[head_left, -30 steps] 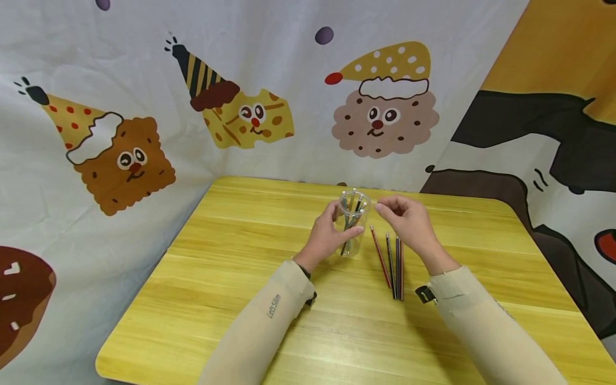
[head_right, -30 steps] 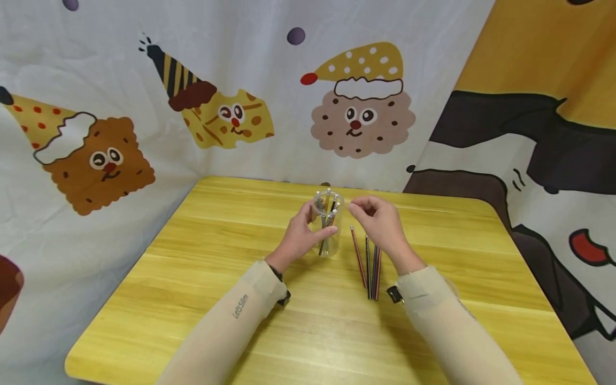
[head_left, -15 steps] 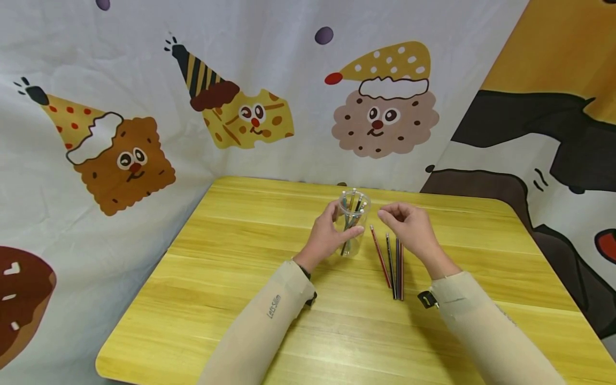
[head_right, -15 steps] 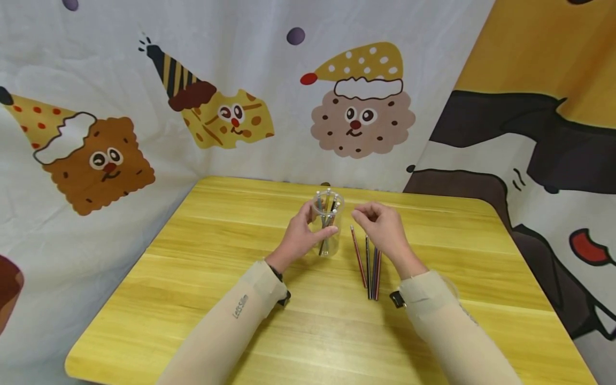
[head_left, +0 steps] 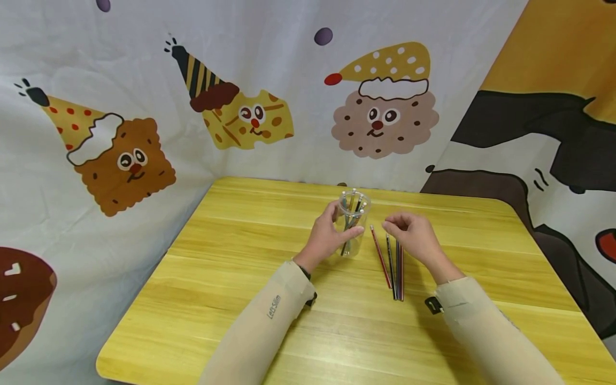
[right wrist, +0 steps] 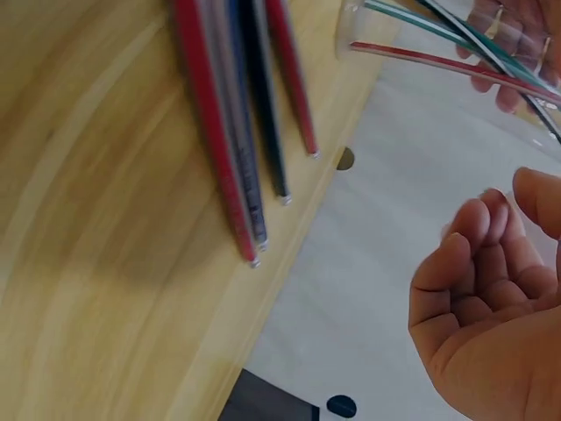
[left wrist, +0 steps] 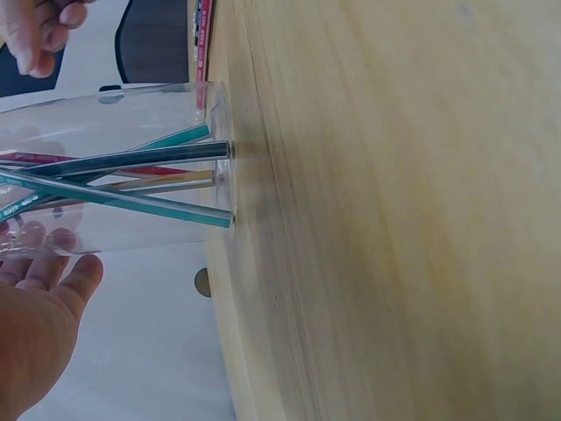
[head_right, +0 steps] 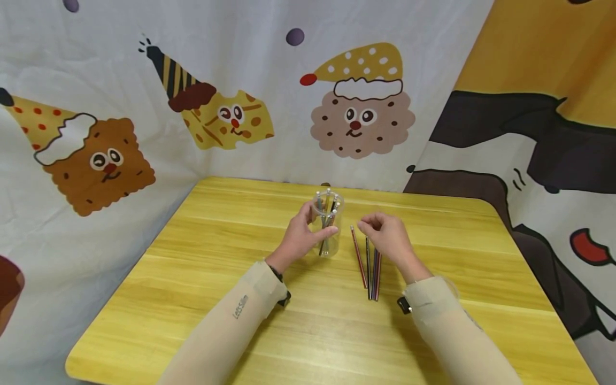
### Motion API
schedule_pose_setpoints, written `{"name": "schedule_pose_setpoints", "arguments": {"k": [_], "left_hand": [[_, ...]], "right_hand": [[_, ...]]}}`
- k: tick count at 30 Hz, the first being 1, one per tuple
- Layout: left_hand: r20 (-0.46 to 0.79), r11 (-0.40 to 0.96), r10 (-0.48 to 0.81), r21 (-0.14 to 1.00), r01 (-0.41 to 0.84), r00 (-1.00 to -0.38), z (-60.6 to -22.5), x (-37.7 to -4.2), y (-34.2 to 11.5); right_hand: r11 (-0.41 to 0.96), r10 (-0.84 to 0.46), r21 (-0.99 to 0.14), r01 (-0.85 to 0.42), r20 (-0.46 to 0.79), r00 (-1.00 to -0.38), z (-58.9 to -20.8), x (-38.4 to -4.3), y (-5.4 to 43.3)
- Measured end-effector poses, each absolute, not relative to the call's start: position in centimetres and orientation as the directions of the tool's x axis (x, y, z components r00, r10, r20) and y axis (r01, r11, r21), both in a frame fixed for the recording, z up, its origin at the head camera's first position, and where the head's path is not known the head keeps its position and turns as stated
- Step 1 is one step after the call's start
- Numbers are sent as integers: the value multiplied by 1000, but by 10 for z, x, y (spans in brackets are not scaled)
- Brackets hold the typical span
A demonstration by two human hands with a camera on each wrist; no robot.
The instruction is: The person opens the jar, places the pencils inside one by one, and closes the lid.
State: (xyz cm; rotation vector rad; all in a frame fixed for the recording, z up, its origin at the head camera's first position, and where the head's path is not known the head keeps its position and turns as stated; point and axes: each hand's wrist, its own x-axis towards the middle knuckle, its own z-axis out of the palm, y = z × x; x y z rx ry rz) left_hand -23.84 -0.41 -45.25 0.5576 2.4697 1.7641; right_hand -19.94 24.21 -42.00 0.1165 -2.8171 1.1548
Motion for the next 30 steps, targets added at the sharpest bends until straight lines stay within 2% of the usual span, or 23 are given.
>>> {"name": "schedule_pose_setpoints", "arguments": {"k": [12, 30], "left_hand": [[164, 278, 318, 926, 257, -934, -454, -239, -4], [158, 290, 319, 922, 255, -934, -453, -239, -4]], "right_hand": [[811, -112, -576, -98, 11, -994, -430, -201, 252], [915, -110, -399, -57, -111, -988, -435, -203, 266]]}}
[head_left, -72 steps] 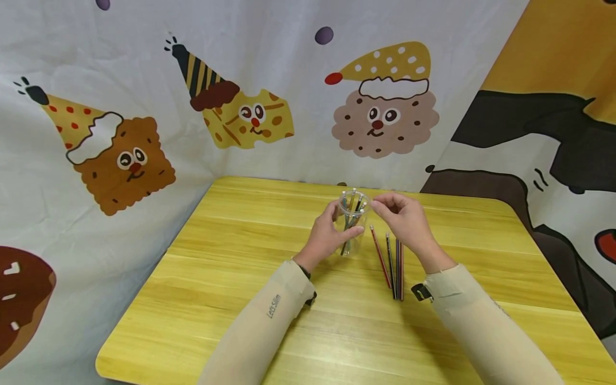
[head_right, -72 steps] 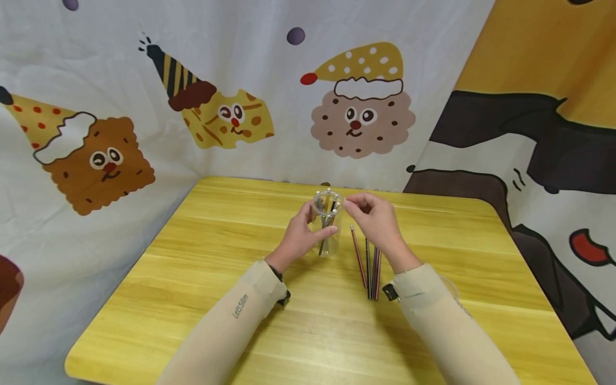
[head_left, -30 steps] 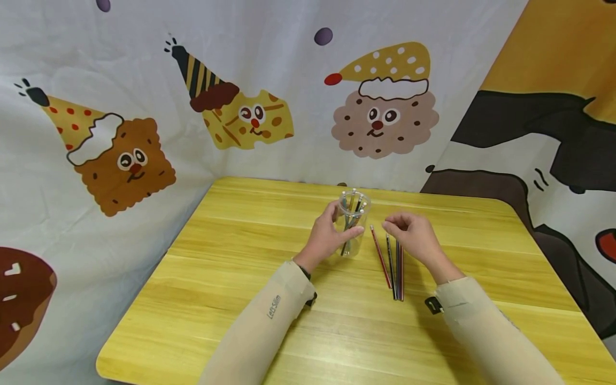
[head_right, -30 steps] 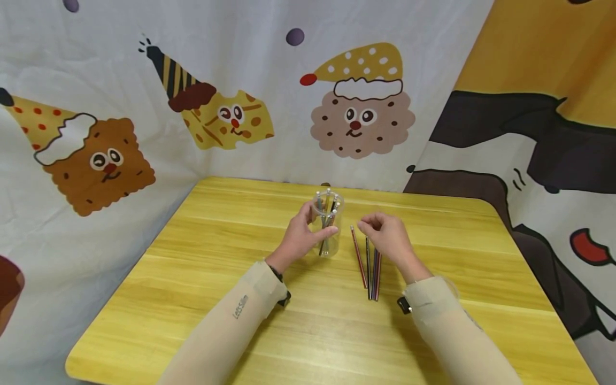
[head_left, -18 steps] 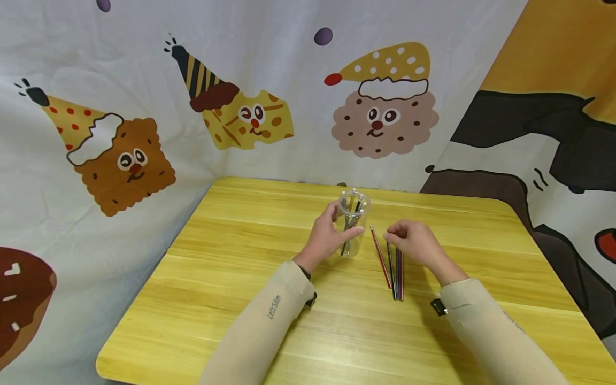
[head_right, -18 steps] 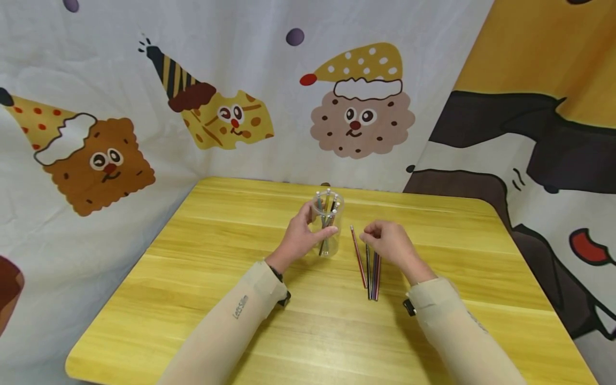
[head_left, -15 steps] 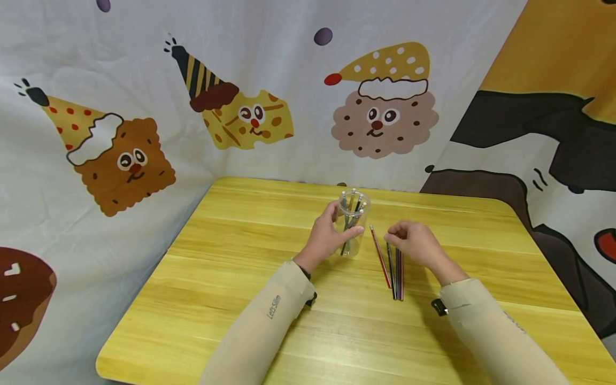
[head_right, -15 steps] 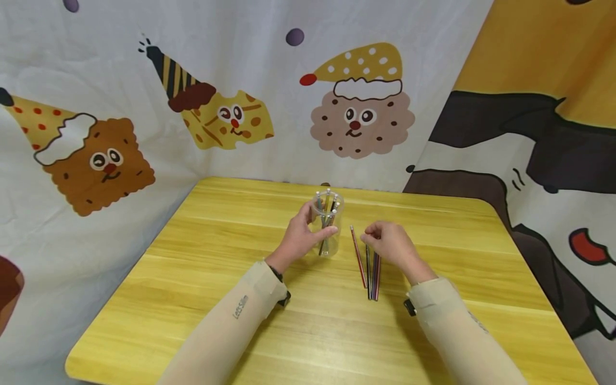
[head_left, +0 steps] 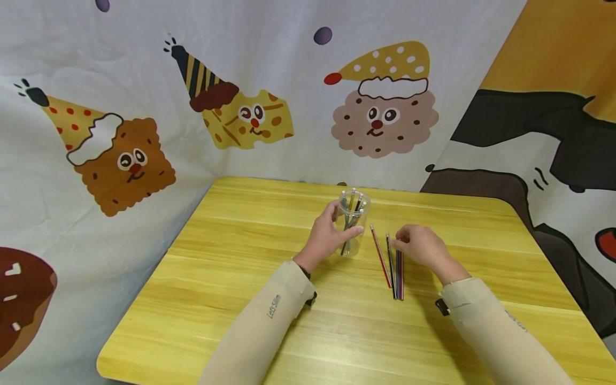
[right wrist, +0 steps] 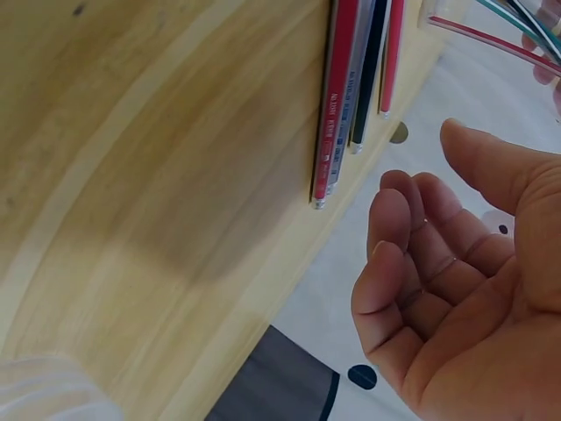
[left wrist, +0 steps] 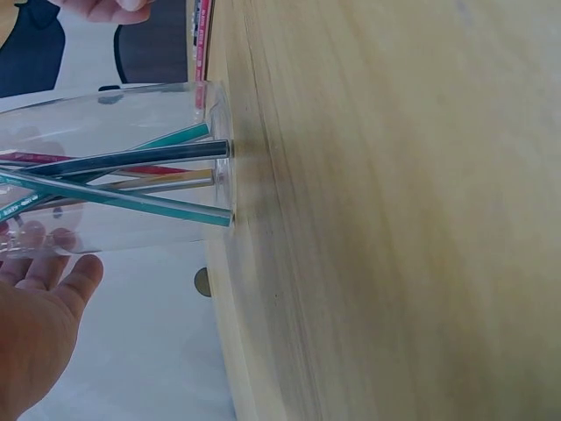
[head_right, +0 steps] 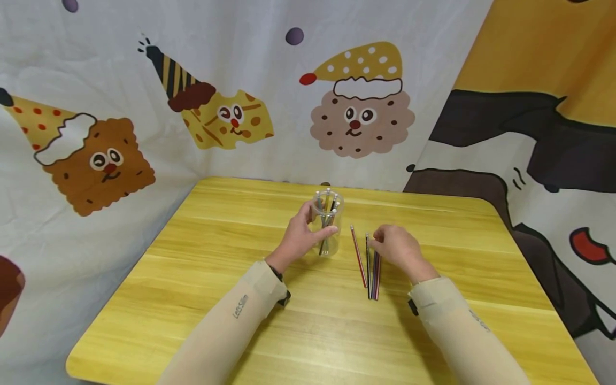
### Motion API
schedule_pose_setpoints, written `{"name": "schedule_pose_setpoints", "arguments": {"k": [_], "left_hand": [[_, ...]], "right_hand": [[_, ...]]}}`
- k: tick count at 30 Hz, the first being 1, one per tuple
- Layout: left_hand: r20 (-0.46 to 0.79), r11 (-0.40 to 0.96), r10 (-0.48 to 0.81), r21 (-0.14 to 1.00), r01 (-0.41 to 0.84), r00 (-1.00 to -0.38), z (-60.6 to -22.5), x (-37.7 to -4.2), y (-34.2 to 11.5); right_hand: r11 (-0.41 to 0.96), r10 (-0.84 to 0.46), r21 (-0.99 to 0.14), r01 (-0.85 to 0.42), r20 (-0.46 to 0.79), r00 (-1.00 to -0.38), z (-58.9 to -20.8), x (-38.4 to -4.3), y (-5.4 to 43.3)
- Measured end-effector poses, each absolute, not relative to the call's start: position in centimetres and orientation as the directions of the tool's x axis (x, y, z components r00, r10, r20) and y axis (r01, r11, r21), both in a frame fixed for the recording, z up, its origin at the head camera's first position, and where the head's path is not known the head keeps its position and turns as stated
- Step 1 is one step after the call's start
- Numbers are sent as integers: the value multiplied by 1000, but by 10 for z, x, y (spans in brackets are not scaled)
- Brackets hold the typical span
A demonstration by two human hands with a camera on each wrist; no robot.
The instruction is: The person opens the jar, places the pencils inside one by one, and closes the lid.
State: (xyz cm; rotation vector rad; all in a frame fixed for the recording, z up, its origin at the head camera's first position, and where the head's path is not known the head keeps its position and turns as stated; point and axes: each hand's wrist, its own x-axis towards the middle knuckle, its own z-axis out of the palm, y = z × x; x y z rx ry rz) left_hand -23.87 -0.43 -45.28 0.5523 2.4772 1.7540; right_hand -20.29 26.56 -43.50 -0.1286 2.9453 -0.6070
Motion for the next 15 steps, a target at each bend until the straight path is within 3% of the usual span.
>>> {"name": "schedule_pose_setpoints", "arguments": {"k": [15], "left_hand": [[154, 294, 322, 921, 254, -934, -452, -238, -5]], "right_hand": [[945, -68, -327, 0, -195, -979, -437, -203, 280]]}}
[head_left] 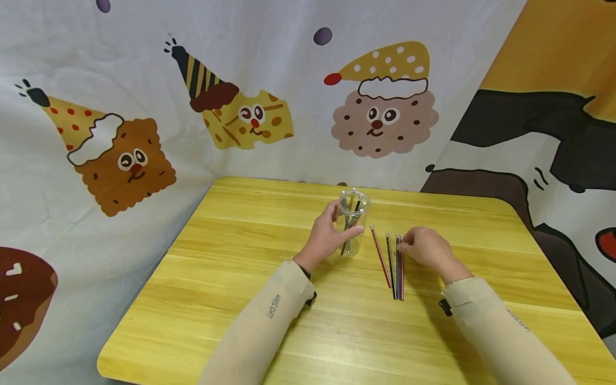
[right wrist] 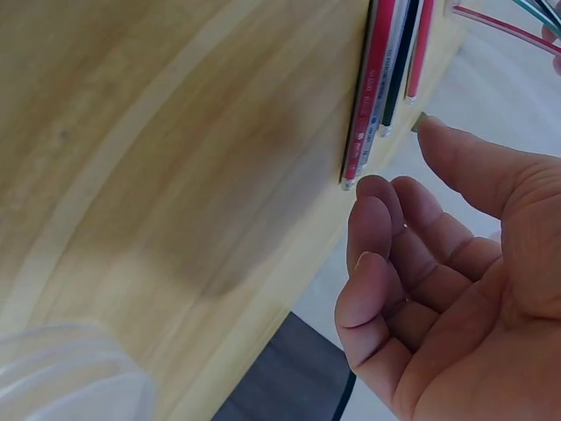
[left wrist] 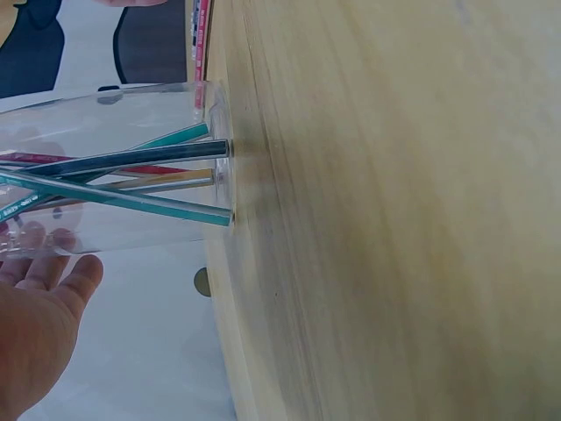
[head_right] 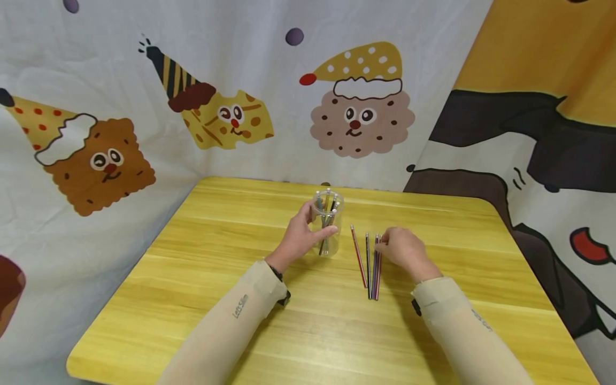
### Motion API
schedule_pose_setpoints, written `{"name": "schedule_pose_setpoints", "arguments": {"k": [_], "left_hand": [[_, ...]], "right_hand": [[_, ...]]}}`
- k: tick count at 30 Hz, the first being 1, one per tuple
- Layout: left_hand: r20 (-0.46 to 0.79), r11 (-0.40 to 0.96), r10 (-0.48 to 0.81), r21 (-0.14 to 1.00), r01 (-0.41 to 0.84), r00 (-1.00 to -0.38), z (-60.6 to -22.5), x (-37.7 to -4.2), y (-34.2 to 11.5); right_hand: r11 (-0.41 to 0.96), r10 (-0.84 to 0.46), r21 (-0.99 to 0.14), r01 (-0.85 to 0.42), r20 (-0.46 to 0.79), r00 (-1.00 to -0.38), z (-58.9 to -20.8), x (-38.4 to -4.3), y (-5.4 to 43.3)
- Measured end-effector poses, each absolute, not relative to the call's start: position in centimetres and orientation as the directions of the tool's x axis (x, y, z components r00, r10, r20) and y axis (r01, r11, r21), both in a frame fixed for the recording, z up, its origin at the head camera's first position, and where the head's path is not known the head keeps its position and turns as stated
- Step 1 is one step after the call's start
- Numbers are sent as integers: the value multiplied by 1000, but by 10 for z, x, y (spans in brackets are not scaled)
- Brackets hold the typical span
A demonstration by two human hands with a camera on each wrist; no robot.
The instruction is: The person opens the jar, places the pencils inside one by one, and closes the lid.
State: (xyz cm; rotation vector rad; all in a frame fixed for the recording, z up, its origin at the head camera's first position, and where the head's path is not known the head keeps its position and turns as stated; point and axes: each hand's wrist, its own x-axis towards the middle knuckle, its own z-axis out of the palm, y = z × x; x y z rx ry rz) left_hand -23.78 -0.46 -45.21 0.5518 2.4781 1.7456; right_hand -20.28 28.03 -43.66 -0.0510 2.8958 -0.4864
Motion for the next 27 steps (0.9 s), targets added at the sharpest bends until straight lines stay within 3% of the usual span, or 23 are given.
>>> {"name": "schedule_pose_setpoints", "arguments": {"k": [27], "left_hand": [[151, 297, 316, 922, 249, -937, -453, -238, -4]], "right_hand": [[961, -23, -273, 49, -255, -967, -447, -206, 287]]}}
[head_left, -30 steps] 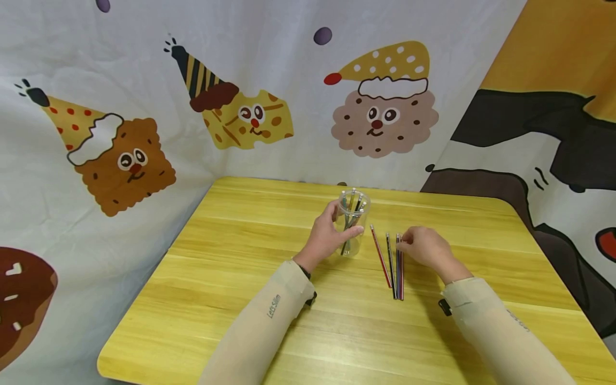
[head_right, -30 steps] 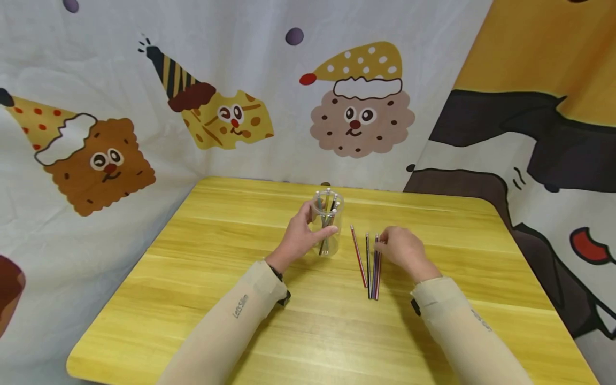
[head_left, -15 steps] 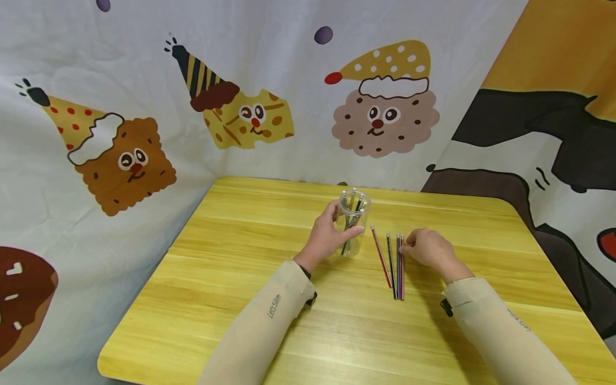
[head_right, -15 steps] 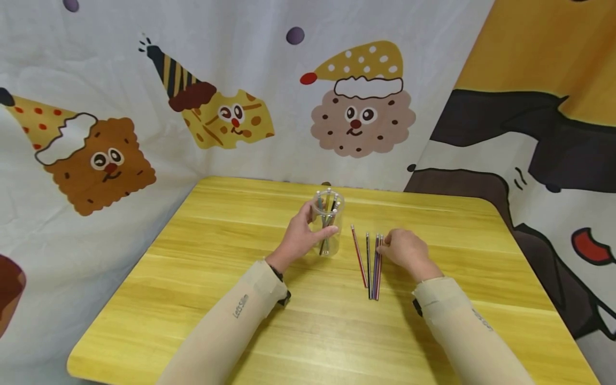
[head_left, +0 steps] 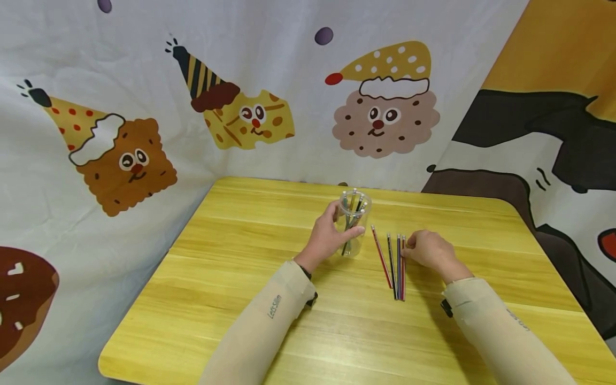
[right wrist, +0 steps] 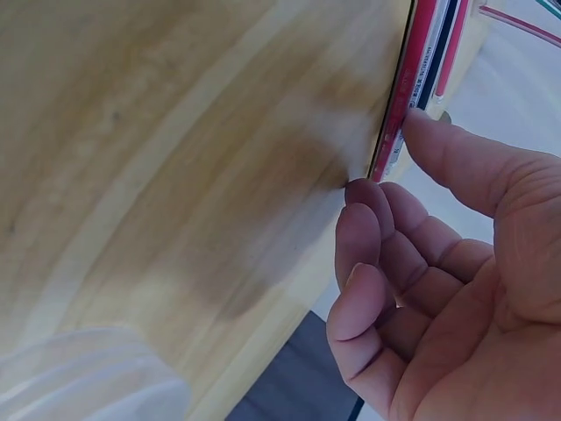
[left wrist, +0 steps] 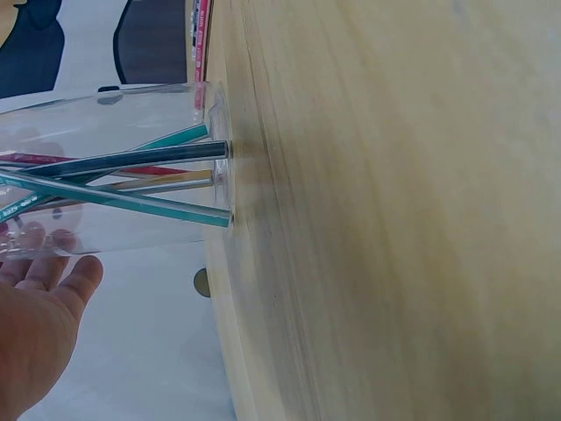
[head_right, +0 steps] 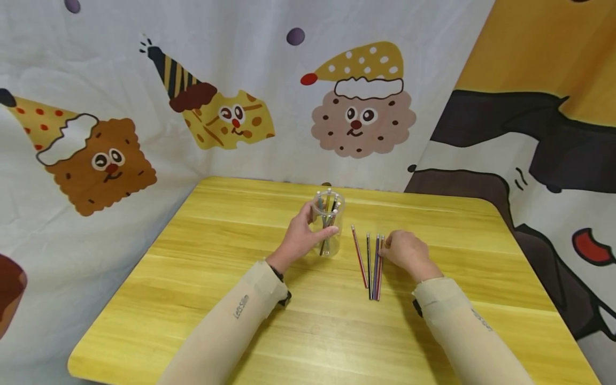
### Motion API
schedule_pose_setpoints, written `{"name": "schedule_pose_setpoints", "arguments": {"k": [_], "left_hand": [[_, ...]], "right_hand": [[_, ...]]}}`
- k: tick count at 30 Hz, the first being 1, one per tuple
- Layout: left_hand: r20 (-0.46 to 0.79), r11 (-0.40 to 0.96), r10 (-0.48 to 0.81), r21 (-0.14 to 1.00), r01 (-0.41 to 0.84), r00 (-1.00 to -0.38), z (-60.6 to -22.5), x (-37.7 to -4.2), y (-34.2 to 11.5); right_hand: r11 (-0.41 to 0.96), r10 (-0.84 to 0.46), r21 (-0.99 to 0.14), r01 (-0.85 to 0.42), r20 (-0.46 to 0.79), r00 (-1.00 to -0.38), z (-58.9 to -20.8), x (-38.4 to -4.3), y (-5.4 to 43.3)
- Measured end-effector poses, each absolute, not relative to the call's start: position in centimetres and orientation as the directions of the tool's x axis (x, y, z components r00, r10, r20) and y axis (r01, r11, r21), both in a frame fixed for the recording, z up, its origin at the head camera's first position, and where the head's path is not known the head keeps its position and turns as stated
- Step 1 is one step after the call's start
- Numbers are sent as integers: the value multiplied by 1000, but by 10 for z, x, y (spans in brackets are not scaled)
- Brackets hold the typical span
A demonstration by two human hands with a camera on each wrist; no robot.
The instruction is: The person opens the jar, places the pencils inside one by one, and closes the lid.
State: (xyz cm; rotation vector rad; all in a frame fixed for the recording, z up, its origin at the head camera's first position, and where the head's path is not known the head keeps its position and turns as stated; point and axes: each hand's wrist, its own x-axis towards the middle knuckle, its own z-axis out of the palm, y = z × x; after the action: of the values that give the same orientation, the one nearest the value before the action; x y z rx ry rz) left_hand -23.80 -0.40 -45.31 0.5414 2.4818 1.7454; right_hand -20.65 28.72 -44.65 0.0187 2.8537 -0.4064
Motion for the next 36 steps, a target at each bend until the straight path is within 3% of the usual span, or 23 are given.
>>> {"name": "schedule_pose_setpoints", "arguments": {"k": [11, 19, 36], "left_hand": [[155, 297, 315, 921, 253, -936, -454, -238, -3], [154, 295, 316, 922, 251, -936, -454, -237, -4], [141, 304, 315, 922, 241, -939, -453, -237, -4]], "right_hand": [[969, -5, -238, 62, -269, -963, -446, -211, 290], [960, 45, -249, 132, -325, -945, -443, -210, 295], [949, 36, -274, 153, -387, -922, -445, -213, 293]]}}
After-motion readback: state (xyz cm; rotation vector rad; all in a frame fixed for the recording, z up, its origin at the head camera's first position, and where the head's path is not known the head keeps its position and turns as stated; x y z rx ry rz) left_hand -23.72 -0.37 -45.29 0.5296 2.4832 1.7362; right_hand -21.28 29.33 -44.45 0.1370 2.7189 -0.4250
